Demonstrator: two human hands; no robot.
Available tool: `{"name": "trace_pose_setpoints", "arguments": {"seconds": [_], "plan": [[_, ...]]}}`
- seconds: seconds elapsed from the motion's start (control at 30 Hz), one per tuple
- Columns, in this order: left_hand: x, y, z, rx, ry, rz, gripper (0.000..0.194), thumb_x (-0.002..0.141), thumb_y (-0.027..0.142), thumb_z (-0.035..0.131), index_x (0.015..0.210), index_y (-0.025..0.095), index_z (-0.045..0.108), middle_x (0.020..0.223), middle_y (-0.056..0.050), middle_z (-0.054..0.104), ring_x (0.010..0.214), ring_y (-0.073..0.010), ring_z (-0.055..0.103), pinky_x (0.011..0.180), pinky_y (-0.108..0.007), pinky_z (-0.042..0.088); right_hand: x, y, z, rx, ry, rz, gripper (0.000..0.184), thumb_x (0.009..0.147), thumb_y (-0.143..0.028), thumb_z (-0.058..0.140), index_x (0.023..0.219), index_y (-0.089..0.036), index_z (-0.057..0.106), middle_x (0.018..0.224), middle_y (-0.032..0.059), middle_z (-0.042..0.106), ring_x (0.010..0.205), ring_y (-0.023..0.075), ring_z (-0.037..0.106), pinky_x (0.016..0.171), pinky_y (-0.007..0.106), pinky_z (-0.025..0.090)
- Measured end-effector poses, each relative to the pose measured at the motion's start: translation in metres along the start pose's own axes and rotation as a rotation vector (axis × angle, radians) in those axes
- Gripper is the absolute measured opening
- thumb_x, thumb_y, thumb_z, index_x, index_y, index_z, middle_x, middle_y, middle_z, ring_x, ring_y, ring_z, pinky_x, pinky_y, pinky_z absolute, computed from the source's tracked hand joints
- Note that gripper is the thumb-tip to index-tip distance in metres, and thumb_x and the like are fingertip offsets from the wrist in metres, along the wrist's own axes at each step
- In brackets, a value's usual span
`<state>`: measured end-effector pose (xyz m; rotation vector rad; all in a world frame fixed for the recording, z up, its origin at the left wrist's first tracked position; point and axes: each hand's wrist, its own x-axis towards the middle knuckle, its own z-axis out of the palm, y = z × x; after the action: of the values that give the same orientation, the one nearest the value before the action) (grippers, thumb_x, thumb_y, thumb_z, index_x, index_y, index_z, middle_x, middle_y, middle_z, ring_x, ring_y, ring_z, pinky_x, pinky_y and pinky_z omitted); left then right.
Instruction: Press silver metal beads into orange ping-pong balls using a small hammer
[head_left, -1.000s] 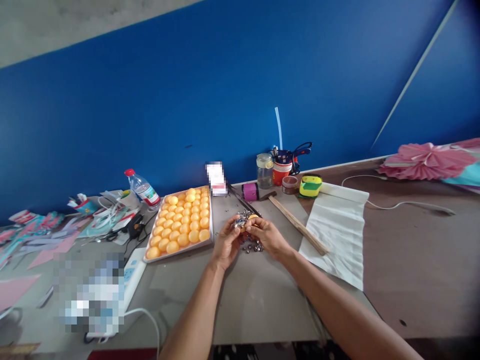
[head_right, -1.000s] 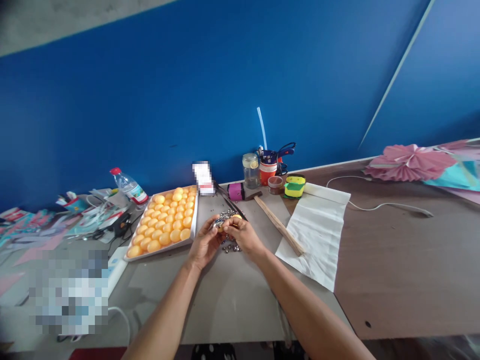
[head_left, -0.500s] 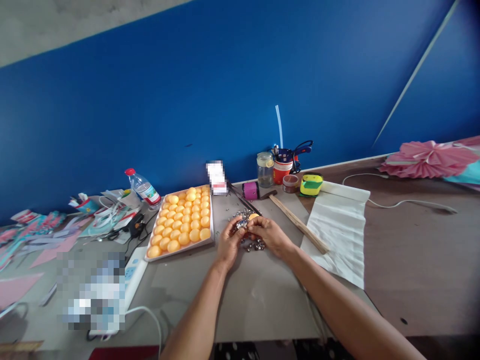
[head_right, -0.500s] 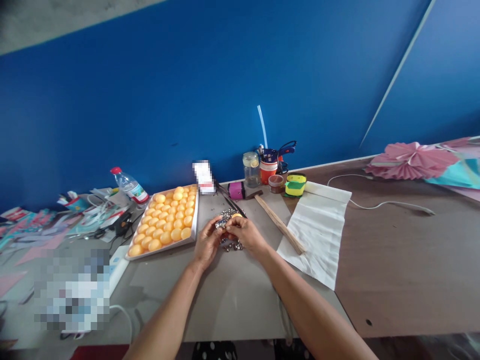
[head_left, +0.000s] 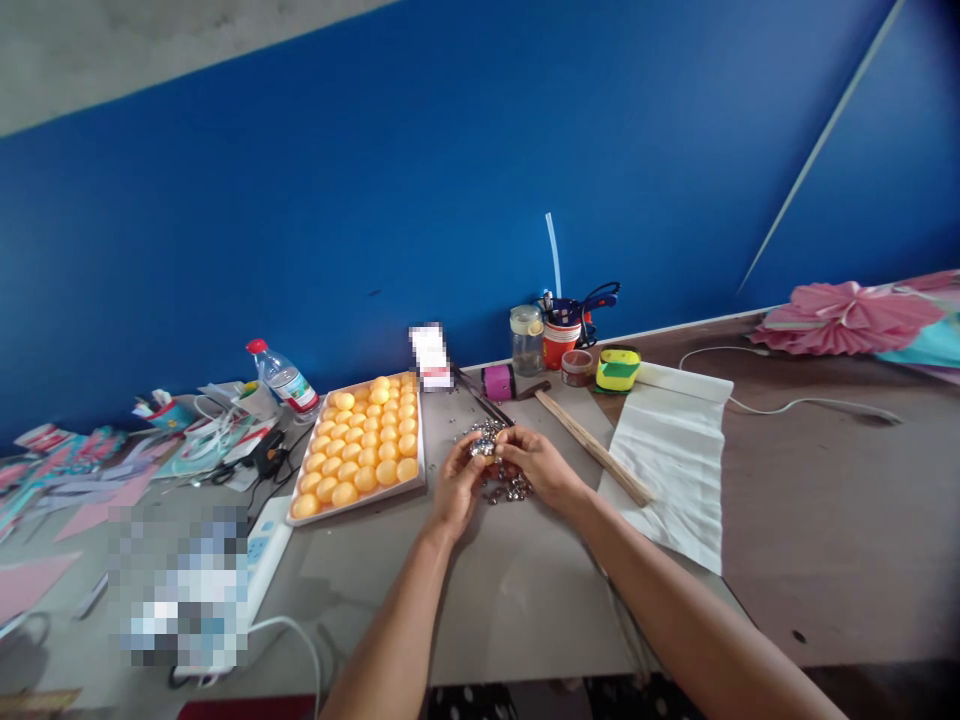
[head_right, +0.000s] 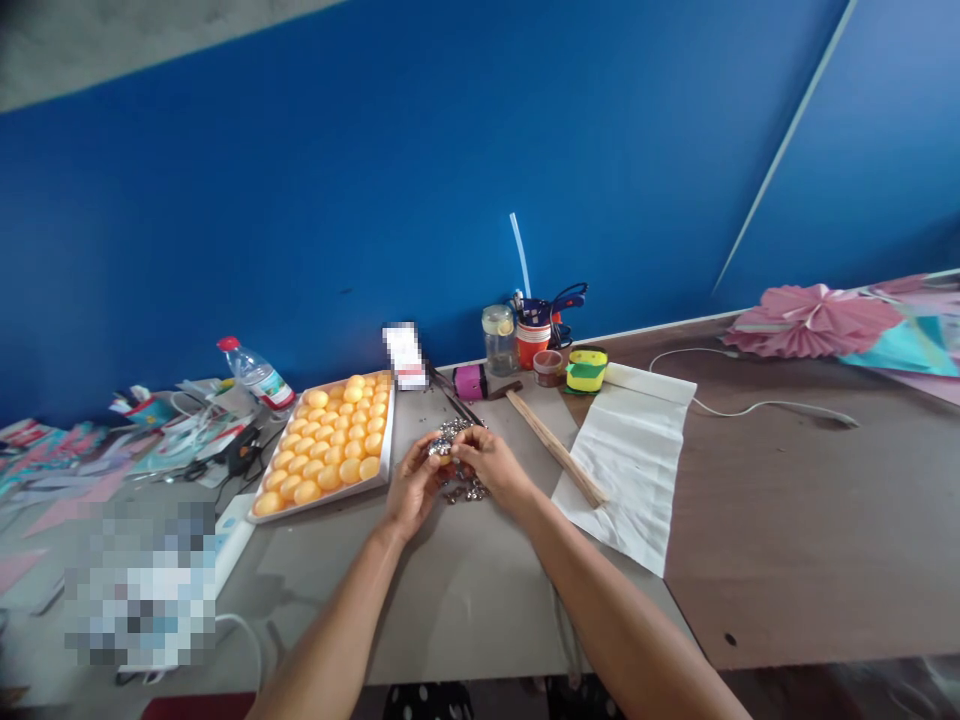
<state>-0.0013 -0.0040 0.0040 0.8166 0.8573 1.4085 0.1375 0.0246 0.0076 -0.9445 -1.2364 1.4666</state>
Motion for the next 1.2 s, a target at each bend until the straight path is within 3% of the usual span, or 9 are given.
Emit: {"name": "trace_pose_setpoints", "arguments": {"seconds": [0.07, 0.2, 0.33, 0.43, 0.67, 0.93, 1.2], "plan": [[0.000, 0.004, 0.000, -0.031, -0.001, 0.000, 0.041, 0.065, 0.027, 0.075, 0.103, 0.021, 0.062, 0.090, -0.002, 0.067, 0.070, -0.0129, 0.062, 0.070, -0.028, 0.049, 0.002, -0.001, -0.006, -0.197, 0.037, -0.083, 0.018, 0.072, -0.032, 0.057, 0.083, -0.017, 0.059, 0.065, -0.0027, 0.056, 0.055, 0.0103, 0.047, 0.056, 0.023, 0.038], [0.003, 0.008, -0.005, -0.075, 0.042, -0.018, 0.045, 0.064, 0.027, 0.076, 0.106, 0.021, 0.060, 0.083, 0.000, 0.066, 0.064, -0.0107, 0.062, 0.066, -0.025, 0.049, 0.002, 0.004, -0.014, -0.822, 0.072, -0.226, 0.023, 0.077, -0.017, 0.049, 0.094, -0.018, 0.065, 0.092, 0.0061, 0.062, 0.081, 0.0159, 0.056, 0.074, 0.026, 0.040], [0.006, 0.006, -0.007, -0.090, 0.055, -0.016, 0.046, 0.064, 0.028, 0.076, 0.106, 0.020, 0.059, 0.079, 0.000, 0.065, 0.064, -0.0109, 0.063, 0.064, -0.024, 0.050, -0.002, 0.010, -0.009, -1.287, -0.029, -0.180, 0.027, 0.084, -0.020, 0.046, 0.104, -0.021, 0.063, 0.100, 0.0102, 0.060, 0.081, 0.0173, 0.058, 0.071, 0.026, 0.038], [0.006, 0.005, -0.007, -0.088, 0.044, -0.018, 0.044, 0.065, 0.029, 0.076, 0.105, 0.020, 0.059, 0.079, 0.000, 0.065, 0.064, -0.0111, 0.063, 0.064, -0.024, 0.050, 0.000, 0.012, -0.006, -1.431, -0.055, -0.176, 0.025, 0.085, -0.019, 0.043, 0.097, -0.021, 0.065, 0.097, 0.0100, 0.061, 0.081, 0.0182, 0.059, 0.071, 0.027, 0.037], [0.007, 0.003, -0.007, -0.077, 0.038, -0.029, 0.046, 0.066, 0.029, 0.075, 0.107, 0.019, 0.058, 0.081, -0.001, 0.066, 0.065, -0.0112, 0.063, 0.065, -0.025, 0.050, 0.004, 0.012, -0.001, -1.427, -0.038, -0.220, 0.023, 0.088, -0.018, 0.040, 0.087, -0.018, 0.063, 0.092, 0.0100, 0.064, 0.082, 0.0177, 0.058, 0.074, 0.028, 0.035], [0.005, 0.007, -0.004, -0.092, 0.037, -0.040, 0.047, 0.064, 0.028, 0.077, 0.106, 0.018, 0.058, 0.082, -0.001, 0.067, 0.064, -0.0115, 0.062, 0.065, -0.026, 0.049, 0.001, 0.012, -0.004, -1.052, 0.245, -0.390, 0.015, 0.075, -0.012, 0.045, 0.076, -0.018, 0.059, 0.086, 0.0056, 0.062, 0.076, 0.0148, 0.057, 0.070, 0.023, 0.038], [0.006, 0.003, -0.007, -0.101, 0.022, -0.036, 0.043, 0.067, 0.026, 0.075, 0.106, 0.018, 0.058, 0.085, -0.002, 0.067, 0.067, -0.0116, 0.063, 0.067, -0.026, 0.049, -0.002, 0.006, 0.003, -0.697, 0.210, -0.206, 0.008, 0.064, -0.014, 0.045, 0.062, -0.020, 0.051, 0.063, -0.0006, 0.060, 0.060, 0.0130, 0.054, 0.058, 0.022, 0.037]]}}
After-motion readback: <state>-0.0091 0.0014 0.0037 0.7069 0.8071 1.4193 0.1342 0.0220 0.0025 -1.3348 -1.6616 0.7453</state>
